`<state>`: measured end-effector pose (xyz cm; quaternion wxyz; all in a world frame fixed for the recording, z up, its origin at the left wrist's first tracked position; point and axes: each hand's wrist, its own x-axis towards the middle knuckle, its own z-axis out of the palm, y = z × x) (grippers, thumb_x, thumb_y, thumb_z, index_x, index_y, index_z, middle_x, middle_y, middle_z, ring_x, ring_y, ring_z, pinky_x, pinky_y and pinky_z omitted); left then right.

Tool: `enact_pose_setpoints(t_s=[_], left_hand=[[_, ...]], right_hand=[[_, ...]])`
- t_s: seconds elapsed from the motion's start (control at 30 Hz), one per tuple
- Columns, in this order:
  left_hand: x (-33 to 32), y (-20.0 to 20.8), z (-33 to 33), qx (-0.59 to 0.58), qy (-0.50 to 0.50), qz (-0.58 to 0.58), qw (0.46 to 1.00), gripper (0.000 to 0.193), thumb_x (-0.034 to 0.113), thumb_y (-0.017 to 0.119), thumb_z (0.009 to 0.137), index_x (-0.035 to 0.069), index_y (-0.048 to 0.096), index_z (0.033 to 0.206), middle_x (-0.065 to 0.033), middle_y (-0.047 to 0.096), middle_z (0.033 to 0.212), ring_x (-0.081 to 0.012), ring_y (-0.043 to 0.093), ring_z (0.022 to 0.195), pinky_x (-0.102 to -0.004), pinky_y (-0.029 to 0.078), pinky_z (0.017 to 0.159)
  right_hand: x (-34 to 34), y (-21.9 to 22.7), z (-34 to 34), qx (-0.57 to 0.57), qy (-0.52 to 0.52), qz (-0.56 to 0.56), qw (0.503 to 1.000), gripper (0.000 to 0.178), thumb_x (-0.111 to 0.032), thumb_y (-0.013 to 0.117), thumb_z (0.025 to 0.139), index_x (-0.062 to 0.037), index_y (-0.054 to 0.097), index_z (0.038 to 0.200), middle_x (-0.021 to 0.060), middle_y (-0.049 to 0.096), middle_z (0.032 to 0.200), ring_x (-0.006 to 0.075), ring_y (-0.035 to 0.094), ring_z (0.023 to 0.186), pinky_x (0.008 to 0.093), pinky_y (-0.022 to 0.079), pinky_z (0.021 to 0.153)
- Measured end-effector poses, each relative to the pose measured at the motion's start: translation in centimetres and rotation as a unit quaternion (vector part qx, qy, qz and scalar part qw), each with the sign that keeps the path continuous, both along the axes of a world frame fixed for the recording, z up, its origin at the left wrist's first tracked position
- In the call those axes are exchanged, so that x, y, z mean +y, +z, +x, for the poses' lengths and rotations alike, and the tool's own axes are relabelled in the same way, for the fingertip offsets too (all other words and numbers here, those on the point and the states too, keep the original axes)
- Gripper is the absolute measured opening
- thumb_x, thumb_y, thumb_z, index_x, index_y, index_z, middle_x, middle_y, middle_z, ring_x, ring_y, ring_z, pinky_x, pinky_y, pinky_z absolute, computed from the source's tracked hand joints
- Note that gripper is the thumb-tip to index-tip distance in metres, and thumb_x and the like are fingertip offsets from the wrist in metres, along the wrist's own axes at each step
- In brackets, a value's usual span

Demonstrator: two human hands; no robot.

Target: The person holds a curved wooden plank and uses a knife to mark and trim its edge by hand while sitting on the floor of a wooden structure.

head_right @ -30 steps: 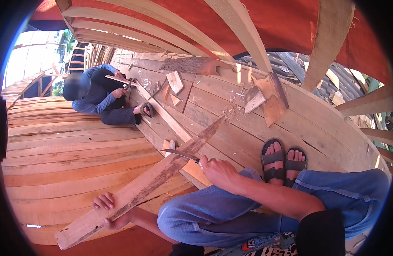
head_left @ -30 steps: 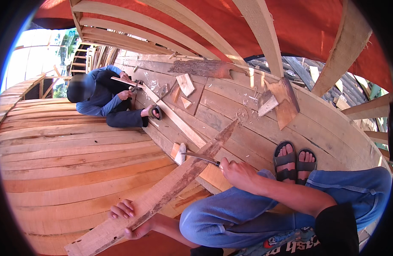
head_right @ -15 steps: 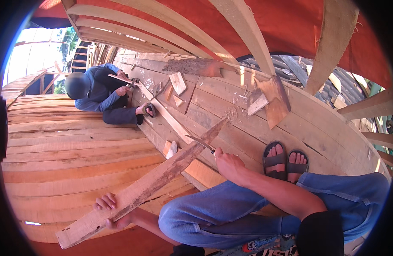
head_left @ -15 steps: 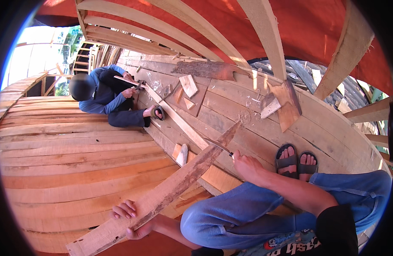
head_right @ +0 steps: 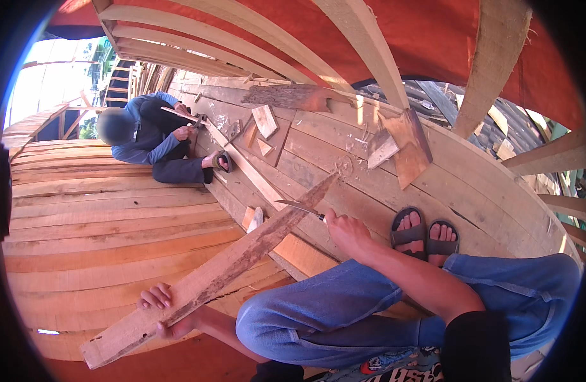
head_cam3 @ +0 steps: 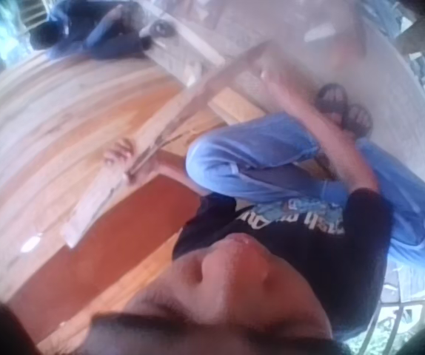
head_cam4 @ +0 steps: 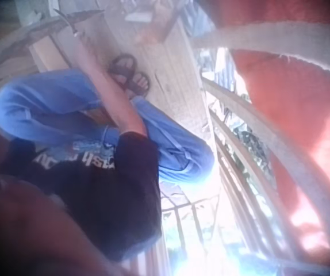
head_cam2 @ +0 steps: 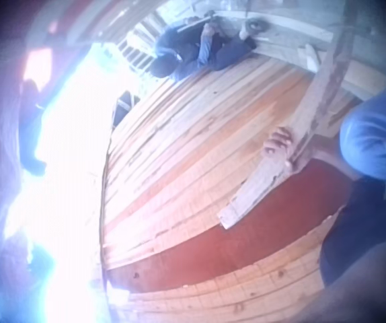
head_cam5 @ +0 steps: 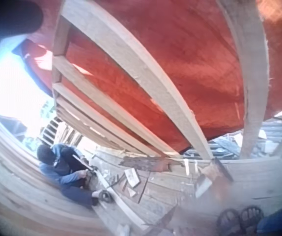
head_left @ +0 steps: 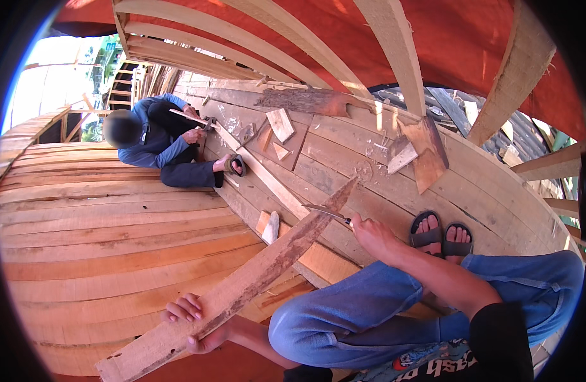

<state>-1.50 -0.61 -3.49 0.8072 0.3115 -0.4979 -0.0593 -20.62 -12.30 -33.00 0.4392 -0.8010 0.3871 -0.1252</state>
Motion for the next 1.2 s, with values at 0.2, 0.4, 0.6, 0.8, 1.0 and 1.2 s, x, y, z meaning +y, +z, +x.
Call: enact_pose_setpoints(t_s=[0.2, 0.4, 0.6, 0.8, 1.0, 1.2], left_hand=[[0.0, 0.0, 0.0, -0.005, 0.004, 0.002, 1.0, 0.043, 0.02, 0.064, 0.065, 0.005, 0.041, 0.097, -0.0027, 0.037, 0.073, -0.0125, 0.039, 0.059, -0.0266, 0.034, 0.06], [0.6, 0.2, 0.4, -0.004, 0.011, 0.003, 1.0, 0.042, 0.021, 0.065, 0.065, 0.006, 0.04, 0.096, -0.0025, 0.037, 0.073, -0.0122, 0.039, 0.059, -0.0261, 0.034, 0.059], [-0.2, 0.1, -0.3, 0.003, 0.03, -0.006, 1.0, 0.043, 0.021, 0.066, 0.064, 0.006, 0.04, 0.095, -0.0027, 0.037, 0.072, -0.0121, 0.039, 0.057, -0.025, 0.034, 0.058], [-0.2, 0.4, -0.6, -0.008, -0.001, 0.006, 1.0, 0.043, 0.02, 0.066, 0.064, 0.006, 0.04, 0.095, -0.0023, 0.038, 0.071, -0.0121, 0.04, 0.057, -0.0246, 0.034, 0.058], [0.1, 0.4, -0.7, -0.019, -0.004, 0.01, 1.0, 0.043, 0.02, 0.066, 0.065, 0.005, 0.04, 0.096, -0.0024, 0.038, 0.072, -0.0125, 0.041, 0.058, -0.0252, 0.034, 0.058], [0.1, 0.2, 0.0, -0.027, -0.005, 0.011, 1.0, 0.043, 0.02, 0.066, 0.065, 0.005, 0.04, 0.096, -0.0026, 0.039, 0.072, -0.0122, 0.042, 0.058, -0.0261, 0.035, 0.059]], right_hand=[[1.6, 4.7, 0.9, -0.033, 0.058, 0.012, 0.998, 0.018, -0.015, 0.044, 0.094, 0.0028, 0.041, 0.098, 0.0246, 0.063, 0.068, 0.0407, 0.066, 0.065, 0.0508, 0.052, 0.055], [0.0, 6.8, 0.7, 0.003, 0.08, 0.017, 0.997, 0.011, -0.005, 0.043, 0.09, 0.0035, 0.044, 0.097, 0.0241, 0.065, 0.071, 0.0378, 0.068, 0.071, 0.0463, 0.055, 0.057], [-0.4, 3.8, 0.6, 0.027, 0.02, 0.045, 0.998, 0.013, -0.008, 0.043, 0.091, 0.004, 0.044, 0.097, 0.0264, 0.065, 0.074, 0.0394, 0.068, 0.072, 0.0479, 0.055, 0.06], [-0.4, 3.4, -0.3, 0.019, 0.049, 0.017, 0.998, 0.012, -0.005, 0.042, 0.09, 0.0044, 0.044, 0.098, 0.0256, 0.065, 0.074, 0.0383, 0.069, 0.072, 0.0458, 0.056, 0.061], [1.1, 6.0, 0.2, -0.025, 0.053, 0.02, 0.998, 0.014, -0.007, 0.046, 0.088, 0.004, 0.042, 0.096, 0.0266, 0.065, 0.073, 0.0417, 0.067, 0.071, 0.0507, 0.053, 0.057], [-0.3, 6.3, 0.6, 0.005, 0.059, 0.027, 0.998, 0.012, -0.005, 0.045, 0.089, 0.0031, 0.044, 0.098, 0.0248, 0.066, 0.077, 0.0373, 0.069, 0.072, 0.0454, 0.056, 0.059]])
